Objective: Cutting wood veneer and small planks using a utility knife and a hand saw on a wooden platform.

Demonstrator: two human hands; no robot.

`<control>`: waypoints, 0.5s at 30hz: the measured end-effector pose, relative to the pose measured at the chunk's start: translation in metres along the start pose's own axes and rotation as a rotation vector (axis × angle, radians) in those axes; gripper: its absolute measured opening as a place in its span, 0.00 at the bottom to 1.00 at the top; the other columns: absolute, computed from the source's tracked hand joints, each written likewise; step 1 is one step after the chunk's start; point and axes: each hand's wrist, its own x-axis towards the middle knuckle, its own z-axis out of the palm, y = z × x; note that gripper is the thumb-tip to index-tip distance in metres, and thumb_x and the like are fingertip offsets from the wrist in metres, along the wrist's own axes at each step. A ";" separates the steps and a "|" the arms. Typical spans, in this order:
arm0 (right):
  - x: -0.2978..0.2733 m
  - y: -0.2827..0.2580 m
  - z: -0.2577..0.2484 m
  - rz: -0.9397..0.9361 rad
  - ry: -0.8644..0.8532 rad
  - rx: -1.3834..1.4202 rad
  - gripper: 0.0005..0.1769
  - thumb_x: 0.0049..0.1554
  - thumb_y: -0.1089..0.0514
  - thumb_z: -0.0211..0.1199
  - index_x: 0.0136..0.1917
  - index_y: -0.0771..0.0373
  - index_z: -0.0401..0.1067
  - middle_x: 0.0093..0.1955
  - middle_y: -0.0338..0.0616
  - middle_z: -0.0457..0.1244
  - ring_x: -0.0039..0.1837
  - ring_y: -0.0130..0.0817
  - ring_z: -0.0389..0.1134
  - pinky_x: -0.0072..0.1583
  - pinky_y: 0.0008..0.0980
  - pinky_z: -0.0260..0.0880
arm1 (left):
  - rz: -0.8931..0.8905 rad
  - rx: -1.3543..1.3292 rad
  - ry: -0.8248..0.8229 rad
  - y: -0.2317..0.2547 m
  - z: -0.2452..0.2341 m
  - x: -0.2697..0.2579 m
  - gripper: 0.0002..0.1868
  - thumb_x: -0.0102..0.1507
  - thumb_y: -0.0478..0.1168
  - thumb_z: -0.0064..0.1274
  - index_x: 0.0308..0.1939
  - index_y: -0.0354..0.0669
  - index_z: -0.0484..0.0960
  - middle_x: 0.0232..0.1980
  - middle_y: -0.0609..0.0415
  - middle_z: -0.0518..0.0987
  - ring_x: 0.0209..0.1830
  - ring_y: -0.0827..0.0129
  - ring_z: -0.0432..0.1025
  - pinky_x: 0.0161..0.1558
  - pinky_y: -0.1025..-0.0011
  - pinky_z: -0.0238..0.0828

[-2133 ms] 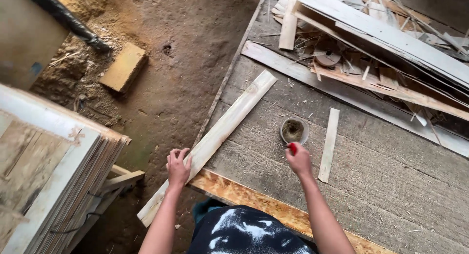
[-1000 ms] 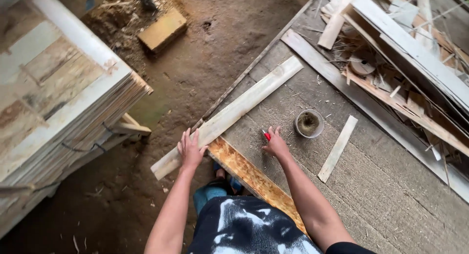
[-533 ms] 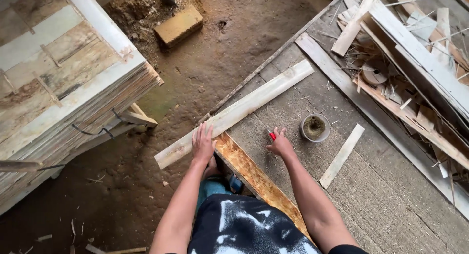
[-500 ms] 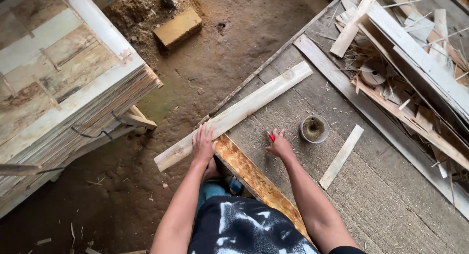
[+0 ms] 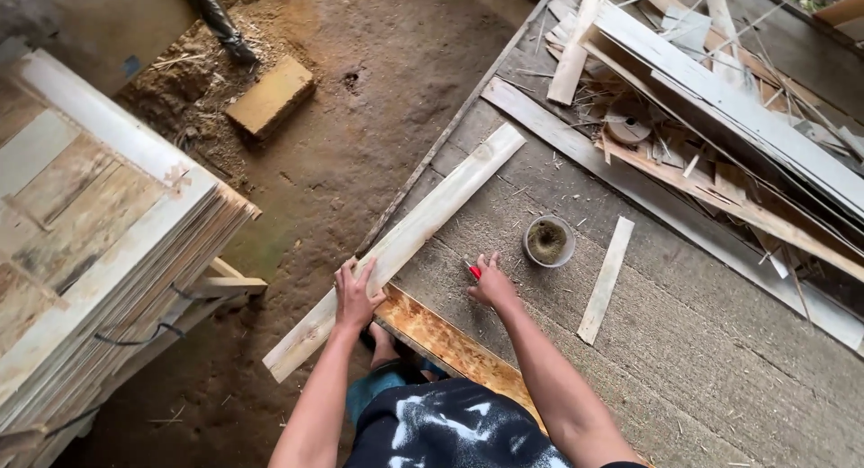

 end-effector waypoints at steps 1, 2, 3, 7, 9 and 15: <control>0.000 -0.001 -0.002 0.006 0.004 0.004 0.55 0.52 0.49 0.71 0.82 0.66 0.46 0.83 0.76 0.34 0.71 0.72 0.61 0.69 0.61 0.65 | 0.007 -0.001 -0.003 -0.002 0.003 0.001 0.41 0.51 0.47 0.62 0.70 0.64 0.72 0.62 0.50 0.64 0.64 0.50 0.65 0.61 0.51 0.70; -0.001 -0.003 -0.003 0.016 -0.009 0.000 0.55 0.53 0.48 0.71 0.82 0.66 0.45 0.83 0.76 0.34 0.72 0.71 0.61 0.69 0.61 0.65 | 0.005 -0.002 0.014 -0.004 0.005 0.002 0.42 0.49 0.48 0.62 0.70 0.65 0.72 0.62 0.52 0.63 0.64 0.51 0.64 0.61 0.52 0.71; -0.001 -0.006 -0.004 0.023 -0.023 -0.004 0.55 0.53 0.48 0.70 0.82 0.66 0.45 0.83 0.76 0.34 0.72 0.70 0.61 0.69 0.61 0.65 | 0.000 -0.001 0.033 -0.009 0.006 0.002 0.44 0.48 0.48 0.62 0.70 0.67 0.72 0.62 0.53 0.63 0.64 0.51 0.64 0.61 0.53 0.72; -0.004 -0.009 -0.005 0.025 -0.001 0.012 0.54 0.53 0.48 0.70 0.82 0.65 0.46 0.83 0.76 0.33 0.71 0.70 0.62 0.69 0.61 0.65 | 0.010 -0.028 0.093 -0.020 0.020 0.005 0.43 0.46 0.48 0.61 0.68 0.67 0.75 0.61 0.54 0.64 0.63 0.53 0.63 0.60 0.54 0.70; -0.002 -0.006 -0.003 0.024 0.005 0.005 0.54 0.53 0.47 0.71 0.82 0.65 0.47 0.83 0.76 0.34 0.71 0.71 0.62 0.69 0.61 0.65 | -0.014 -0.075 0.108 -0.021 0.023 0.003 0.43 0.45 0.47 0.61 0.68 0.67 0.75 0.61 0.55 0.64 0.64 0.54 0.63 0.60 0.55 0.70; 0.001 -0.003 0.005 0.037 0.022 0.003 0.53 0.54 0.48 0.71 0.82 0.66 0.47 0.83 0.76 0.35 0.70 0.72 0.62 0.68 0.63 0.65 | -0.054 -0.070 0.141 -0.031 0.028 0.001 0.44 0.44 0.47 0.62 0.68 0.66 0.76 0.61 0.54 0.65 0.63 0.54 0.63 0.59 0.55 0.69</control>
